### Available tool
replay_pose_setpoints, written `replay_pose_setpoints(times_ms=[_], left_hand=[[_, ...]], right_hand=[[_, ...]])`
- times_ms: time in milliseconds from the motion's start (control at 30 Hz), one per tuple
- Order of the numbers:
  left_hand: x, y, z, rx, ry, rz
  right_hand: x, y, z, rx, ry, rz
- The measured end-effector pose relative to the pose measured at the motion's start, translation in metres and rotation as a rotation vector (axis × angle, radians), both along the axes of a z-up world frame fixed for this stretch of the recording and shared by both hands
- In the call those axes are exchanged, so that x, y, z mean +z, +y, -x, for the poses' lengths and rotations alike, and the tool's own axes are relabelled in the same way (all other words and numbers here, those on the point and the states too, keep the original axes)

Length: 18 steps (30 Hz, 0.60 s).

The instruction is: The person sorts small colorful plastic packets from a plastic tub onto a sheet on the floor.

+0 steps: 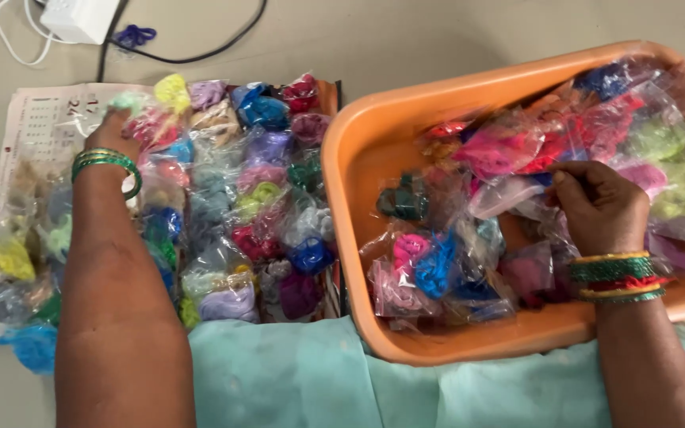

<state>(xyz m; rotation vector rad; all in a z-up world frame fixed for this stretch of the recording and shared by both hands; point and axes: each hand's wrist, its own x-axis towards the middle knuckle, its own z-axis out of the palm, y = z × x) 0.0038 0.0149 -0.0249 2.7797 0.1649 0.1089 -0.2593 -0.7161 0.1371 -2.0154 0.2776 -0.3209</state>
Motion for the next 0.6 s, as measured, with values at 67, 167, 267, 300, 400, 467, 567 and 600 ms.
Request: replay_pose_setpoints(times_ms=[67,167,267,300,400,467,567,600], left_hand=[[-0.018,0.027,-0.007,-0.027,0.053,-0.051],[-0.027,0.041,0.009,-0.135,-0.057,-0.175],[0.038,-0.023,0.065,-0.212,-0.269,-0.189],[0.072,-0.050,0.091,-0.209,-0.307,-0.133],[0.146,-0.157,0.187,-0.279,-0.297,0.358],[0.172,-0.221,0.247,-0.343,-0.258,0.574],[0.193,-0.305,0.320,-0.411,-0.083,0.902],[0.196,-0.331,0.341,-0.415,0.051,1.016]], right_hand=[[-0.004,-0.004,-0.003,-0.011,-0.008,0.008],[-0.001,-0.016,0.003,-0.045,-0.028,0.066],[0.009,-0.037,0.009,-0.019,-0.012,0.201],[0.012,-0.042,0.011,0.036,0.019,0.288],[0.023,-0.052,0.023,0.009,0.351,0.657],[0.029,-0.047,0.026,0.075,0.481,0.642],[0.026,-0.036,0.028,0.224,0.645,0.682],[0.023,-0.033,0.028,0.299,0.681,0.740]])
